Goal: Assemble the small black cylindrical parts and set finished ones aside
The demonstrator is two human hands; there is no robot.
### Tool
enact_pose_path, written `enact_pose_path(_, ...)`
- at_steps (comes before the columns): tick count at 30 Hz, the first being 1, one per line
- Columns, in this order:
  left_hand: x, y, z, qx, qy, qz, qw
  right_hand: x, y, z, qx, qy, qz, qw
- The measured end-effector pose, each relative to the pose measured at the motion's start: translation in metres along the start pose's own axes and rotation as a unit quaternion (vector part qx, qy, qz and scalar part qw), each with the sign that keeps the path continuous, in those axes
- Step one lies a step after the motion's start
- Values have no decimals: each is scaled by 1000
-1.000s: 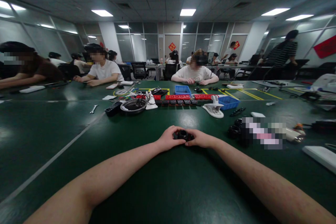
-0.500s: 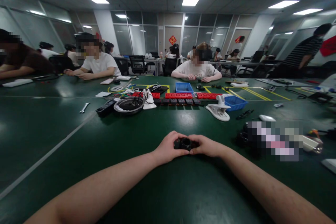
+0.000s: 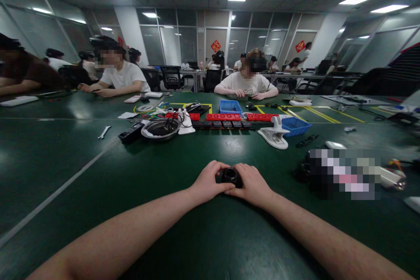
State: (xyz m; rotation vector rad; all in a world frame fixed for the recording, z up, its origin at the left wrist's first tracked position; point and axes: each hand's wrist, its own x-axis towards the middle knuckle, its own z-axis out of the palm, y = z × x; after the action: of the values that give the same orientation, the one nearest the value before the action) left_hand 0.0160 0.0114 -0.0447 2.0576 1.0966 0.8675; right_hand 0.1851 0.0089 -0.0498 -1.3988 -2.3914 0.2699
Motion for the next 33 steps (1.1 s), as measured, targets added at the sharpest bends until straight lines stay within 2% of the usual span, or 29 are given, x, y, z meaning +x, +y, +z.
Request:
enact_pose_path(4, 0, -2, -3, -16, -29, 28, 999, 3, 10, -10, 147, -74, -80, 983)
enact_pose_path(7, 1, -2, -6, -11, -61, 38, 997, 6, 18, -18, 224, -155, -91, 958)
enact_pose_path(10, 1, -1, -9, -5, -88, 43, 995, 8, 23, -23, 253, -188, -83, 946)
enact_pose_path(21, 0, 2, -14, -14, -112, 39, 993, 7, 20, -22, 244, -170, -61, 953)
enact_pose_path(27, 0, 3, -9, -19, -78, 7, 997, 7, 17, -20, 239, -158, -37, 957)
enact_pose_path(29, -1, 1, -5, -9, -45, -7, 999, 5, 12, -14, 195, -130, -3, 972)
enact_pose_path(33, -3, 1, 3, 7, 16, -40, 999, 0, 0, 0, 26, -38, 53, 998)
